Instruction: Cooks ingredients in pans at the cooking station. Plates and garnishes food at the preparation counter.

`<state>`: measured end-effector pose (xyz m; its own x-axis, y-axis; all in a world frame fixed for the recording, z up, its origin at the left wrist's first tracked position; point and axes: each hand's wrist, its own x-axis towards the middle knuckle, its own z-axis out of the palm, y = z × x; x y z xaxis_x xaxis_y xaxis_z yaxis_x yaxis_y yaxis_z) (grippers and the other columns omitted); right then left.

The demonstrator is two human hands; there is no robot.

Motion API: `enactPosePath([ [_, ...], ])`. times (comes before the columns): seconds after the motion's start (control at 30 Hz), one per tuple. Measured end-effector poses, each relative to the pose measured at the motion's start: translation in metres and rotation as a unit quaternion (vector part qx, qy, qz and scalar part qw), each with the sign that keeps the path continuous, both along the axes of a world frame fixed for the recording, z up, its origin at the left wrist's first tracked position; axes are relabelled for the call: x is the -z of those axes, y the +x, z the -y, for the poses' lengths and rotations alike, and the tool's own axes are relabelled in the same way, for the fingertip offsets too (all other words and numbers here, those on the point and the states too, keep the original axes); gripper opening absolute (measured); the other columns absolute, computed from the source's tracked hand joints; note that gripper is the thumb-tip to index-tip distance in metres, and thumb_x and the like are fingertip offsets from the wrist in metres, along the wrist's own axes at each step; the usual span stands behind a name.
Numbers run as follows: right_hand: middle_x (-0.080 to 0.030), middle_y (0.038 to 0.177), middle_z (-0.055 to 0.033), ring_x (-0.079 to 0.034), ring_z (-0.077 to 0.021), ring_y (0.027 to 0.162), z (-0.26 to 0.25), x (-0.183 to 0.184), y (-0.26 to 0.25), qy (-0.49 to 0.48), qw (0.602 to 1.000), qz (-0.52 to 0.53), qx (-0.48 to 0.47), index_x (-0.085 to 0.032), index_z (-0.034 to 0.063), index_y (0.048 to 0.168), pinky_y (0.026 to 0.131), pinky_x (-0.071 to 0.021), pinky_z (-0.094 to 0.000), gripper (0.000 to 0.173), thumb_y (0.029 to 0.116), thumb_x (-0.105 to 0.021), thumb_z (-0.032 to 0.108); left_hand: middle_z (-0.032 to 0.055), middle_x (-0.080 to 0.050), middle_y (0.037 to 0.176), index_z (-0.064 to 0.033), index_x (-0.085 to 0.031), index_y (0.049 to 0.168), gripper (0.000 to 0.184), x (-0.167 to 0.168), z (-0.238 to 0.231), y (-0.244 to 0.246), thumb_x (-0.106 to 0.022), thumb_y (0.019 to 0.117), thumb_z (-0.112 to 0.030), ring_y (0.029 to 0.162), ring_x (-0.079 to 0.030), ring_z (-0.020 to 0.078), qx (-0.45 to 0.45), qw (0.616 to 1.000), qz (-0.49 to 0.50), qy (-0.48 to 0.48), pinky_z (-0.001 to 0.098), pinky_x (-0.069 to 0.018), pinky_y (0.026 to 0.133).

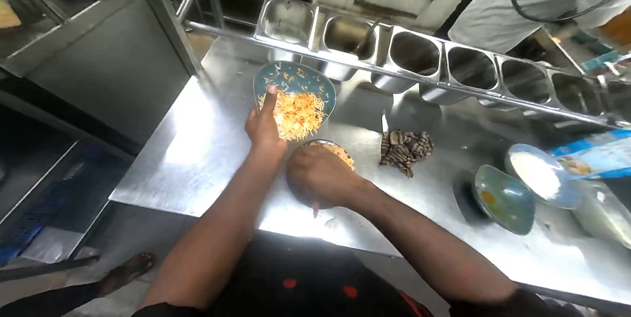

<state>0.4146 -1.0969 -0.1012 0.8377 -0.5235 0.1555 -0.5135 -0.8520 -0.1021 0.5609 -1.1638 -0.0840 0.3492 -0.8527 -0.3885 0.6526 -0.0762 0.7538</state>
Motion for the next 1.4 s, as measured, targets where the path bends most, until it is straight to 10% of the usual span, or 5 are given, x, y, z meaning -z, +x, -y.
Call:
enactPosePath([
  [0.3, -0.070, 0.112, -0.0093, -0.069, -0.0244, 0.100, 0.021, -0.052, -0.053, 0.069, 0.962, 0.219, 0.149, -0.076, 0.0093, 0.103, 0.083, -0.0601, -0.0458, 0.016, 0.0922, -0.067, 0.016, 0.0106, -0.071, 0.112, -0.0098, -0.061, 0.131, 0.049, -0.002, -0.013, -0.007, -0.064, 0.0990, -0.046, 0.100, -0.070, 0.0217, 0.038, 0.997, 0.041, -0.045, 0.0444, -0.0603, 0.087],
  [0.47, -0.058, 0.141, -0.0197, -0.053, -0.0416, 0.131, 0.067, -0.081, -0.031, 0.185, 0.942, 0.046, 0.276, -0.058, 0.0095, 0.142, 0.105, -0.0448, -0.0637, 0.064, 0.0850, -0.080, 0.029, 0.0120, -0.069, 0.118, -0.0087, -0.062, 0.132, 0.054, -0.004, -0.017, -0.029, -0.059, 0.1000, -0.052, 0.107, -0.068, 0.0226, 0.077, 0.994, 0.058, -0.044, 0.0468, -0.0575, 0.093],
  [0.7, -0.070, 0.104, -0.0170, -0.067, -0.0367, 0.101, 0.056, -0.076, -0.036, 0.244, 0.942, -0.047, 0.227, -0.072, 0.0077, 0.111, 0.085, -0.0520, -0.0610, 0.025, 0.0867, -0.075, 0.013, 0.0130, -0.070, 0.114, -0.0084, -0.064, 0.128, 0.054, 0.008, -0.017, -0.040, -0.068, 0.0950, -0.051, 0.104, -0.068, 0.0244, 0.059, 0.997, 0.050, 0.005, 0.0483, -0.0577, 0.090],
  [1.03, -0.073, 0.110, -0.0064, -0.071, -0.0202, 0.097, 0.008, -0.063, -0.064, 0.247, 0.935, 0.113, 0.230, -0.076, 0.0120, 0.109, 0.087, -0.0599, -0.0439, 0.024, 0.0902, -0.068, 0.000, 0.0145, -0.068, 0.120, -0.0072, -0.057, 0.135, 0.065, 0.028, -0.002, 0.026, -0.062, 0.0963, -0.059, 0.109, -0.068, 0.0280, 0.016, 0.999, 0.018, 0.044, 0.0523, -0.0579, 0.092],
  [1.4, -0.070, 0.115, -0.0084, -0.068, -0.0198, 0.084, -0.022, -0.004, -0.103, 0.314, 0.769, 0.355, 0.429, -0.068, 0.0096, 0.123, 0.069, -0.0566, -0.0389, 0.022, 0.1028, -0.061, 0.014, 0.0250, -0.063, 0.117, 0.0014, -0.058, 0.128, 0.082, 0.072, -0.005, 0.105, -0.041, 0.0990, -0.073, 0.101, -0.066, 0.0363, 0.028, 0.941, 0.275, 0.196, 0.0597, -0.0557, 0.084],
])
